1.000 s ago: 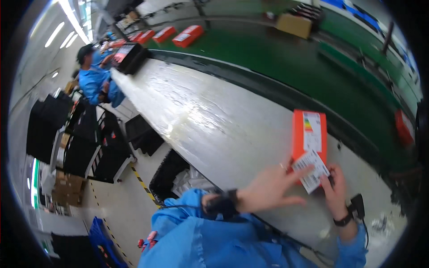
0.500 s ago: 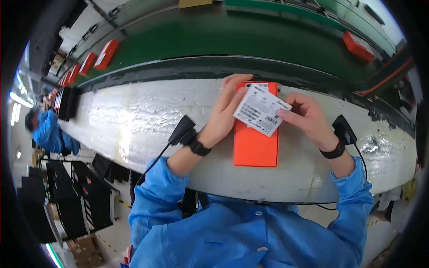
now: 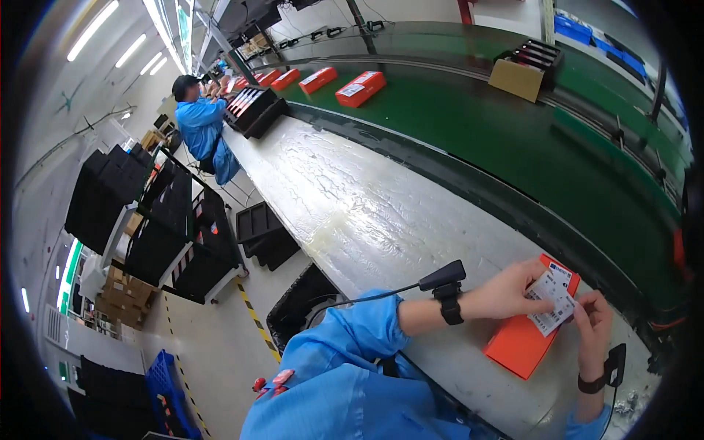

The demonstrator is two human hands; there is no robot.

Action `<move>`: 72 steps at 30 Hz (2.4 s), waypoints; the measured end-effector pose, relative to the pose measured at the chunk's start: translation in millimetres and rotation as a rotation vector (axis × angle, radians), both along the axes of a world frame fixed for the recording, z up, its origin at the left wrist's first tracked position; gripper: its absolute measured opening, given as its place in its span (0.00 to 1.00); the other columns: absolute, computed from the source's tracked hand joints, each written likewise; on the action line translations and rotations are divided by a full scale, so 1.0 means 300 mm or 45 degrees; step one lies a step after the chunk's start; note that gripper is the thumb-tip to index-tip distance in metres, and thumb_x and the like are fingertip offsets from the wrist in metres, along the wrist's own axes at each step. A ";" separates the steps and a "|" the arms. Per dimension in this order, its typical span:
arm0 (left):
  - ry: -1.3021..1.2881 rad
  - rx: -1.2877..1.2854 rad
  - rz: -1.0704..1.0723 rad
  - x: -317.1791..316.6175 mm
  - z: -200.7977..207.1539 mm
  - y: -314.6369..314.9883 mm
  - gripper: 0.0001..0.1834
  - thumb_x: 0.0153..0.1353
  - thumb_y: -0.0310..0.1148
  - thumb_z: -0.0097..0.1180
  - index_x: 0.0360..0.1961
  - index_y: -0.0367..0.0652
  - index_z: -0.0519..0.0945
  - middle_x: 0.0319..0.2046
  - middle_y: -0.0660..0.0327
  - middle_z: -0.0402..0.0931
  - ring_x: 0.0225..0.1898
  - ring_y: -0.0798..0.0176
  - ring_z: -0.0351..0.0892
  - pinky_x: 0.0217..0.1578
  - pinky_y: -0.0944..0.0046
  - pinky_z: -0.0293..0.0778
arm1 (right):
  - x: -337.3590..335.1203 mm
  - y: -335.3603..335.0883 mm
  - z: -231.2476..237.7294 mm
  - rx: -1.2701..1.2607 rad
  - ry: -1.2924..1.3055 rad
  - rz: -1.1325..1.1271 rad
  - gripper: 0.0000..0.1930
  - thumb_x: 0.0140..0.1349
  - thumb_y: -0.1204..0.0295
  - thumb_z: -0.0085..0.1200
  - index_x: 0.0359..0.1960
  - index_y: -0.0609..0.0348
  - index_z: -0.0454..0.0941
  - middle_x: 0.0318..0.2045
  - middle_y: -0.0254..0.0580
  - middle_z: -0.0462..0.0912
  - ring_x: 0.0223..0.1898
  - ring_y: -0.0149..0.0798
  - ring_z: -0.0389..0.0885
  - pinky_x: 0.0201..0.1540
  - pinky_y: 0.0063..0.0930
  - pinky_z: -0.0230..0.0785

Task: The recorder is applying white information stickers to the back of red product boxes on a conveyor belt.

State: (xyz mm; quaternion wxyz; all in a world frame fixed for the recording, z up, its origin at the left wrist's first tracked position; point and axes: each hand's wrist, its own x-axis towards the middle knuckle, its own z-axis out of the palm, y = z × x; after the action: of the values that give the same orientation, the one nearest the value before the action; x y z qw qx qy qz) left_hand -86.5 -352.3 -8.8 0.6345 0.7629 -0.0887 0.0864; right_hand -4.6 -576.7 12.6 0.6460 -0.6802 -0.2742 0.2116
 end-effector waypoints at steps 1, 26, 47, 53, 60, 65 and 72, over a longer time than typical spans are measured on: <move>-0.047 -0.015 0.007 0.002 0.004 0.002 0.16 0.55 0.35 0.69 0.38 0.35 0.80 0.40 0.54 0.74 0.42 0.58 0.74 0.43 0.62 0.71 | 0.012 0.005 -0.003 0.001 -0.009 0.016 0.04 0.64 0.75 0.54 0.35 0.60 0.73 0.30 0.31 0.76 0.33 0.24 0.75 0.38 0.20 0.69; -0.402 0.088 -0.357 0.009 0.088 0.022 0.21 0.53 0.34 0.69 0.50 0.46 0.84 0.30 0.57 0.82 0.33 0.58 0.79 0.39 0.63 0.72 | 0.022 0.044 0.071 -0.013 0.292 0.537 0.10 0.62 0.69 0.58 0.40 0.63 0.80 0.33 0.34 0.82 0.33 0.26 0.80 0.39 0.21 0.72; -0.088 -0.344 0.642 -0.573 -0.034 0.151 0.22 0.55 0.18 0.63 0.16 0.43 0.61 0.17 0.69 0.59 0.22 0.73 0.57 0.24 0.69 0.53 | -0.159 0.055 0.098 -0.063 -0.263 0.157 0.04 0.58 0.78 0.58 0.34 0.60 0.77 0.31 0.31 0.77 0.32 0.24 0.75 0.37 0.19 0.68; 0.361 0.548 1.743 -0.952 -0.240 0.398 0.14 0.51 0.21 0.64 0.37 0.42 0.74 0.33 0.66 0.68 0.31 0.71 0.64 0.33 0.70 0.63 | -0.002 -0.179 0.052 -0.139 -0.240 -0.104 0.05 0.63 0.72 0.53 0.36 0.60 0.74 0.35 0.32 0.78 0.34 0.22 0.73 0.35 0.18 0.64; -0.088 0.594 1.241 -0.564 0.008 0.190 0.09 0.53 0.26 0.66 0.37 0.39 0.82 0.36 0.61 0.78 0.37 0.66 0.71 0.39 0.66 0.64 | -0.094 -0.011 0.078 -0.169 -0.148 0.152 0.07 0.61 0.71 0.59 0.30 0.61 0.76 0.27 0.28 0.75 0.33 0.24 0.72 0.39 0.20 0.65; 0.022 0.370 0.481 -0.307 0.104 0.107 0.08 0.55 0.28 0.64 0.35 0.37 0.84 0.33 0.63 0.79 0.37 0.68 0.72 0.39 0.67 0.63 | -0.104 -0.015 0.077 -0.144 -0.063 0.176 0.07 0.62 0.70 0.60 0.32 0.61 0.78 0.30 0.29 0.79 0.33 0.23 0.74 0.40 0.20 0.66; 0.260 0.117 0.090 -0.225 0.091 0.032 0.07 0.60 0.29 0.62 0.33 0.35 0.82 0.31 0.64 0.76 0.37 0.70 0.70 0.41 0.68 0.62 | -0.137 -0.043 0.046 -0.199 0.240 0.045 0.10 0.65 0.65 0.59 0.34 0.59 0.78 0.30 0.28 0.79 0.32 0.20 0.73 0.36 0.16 0.64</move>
State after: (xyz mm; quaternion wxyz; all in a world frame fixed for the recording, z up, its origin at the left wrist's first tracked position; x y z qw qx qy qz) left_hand -154.0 -342.6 18.6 0.6012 0.7986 -0.0004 0.0263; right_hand -45.8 -589.7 26.4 0.6099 -0.7007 -0.2071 0.3068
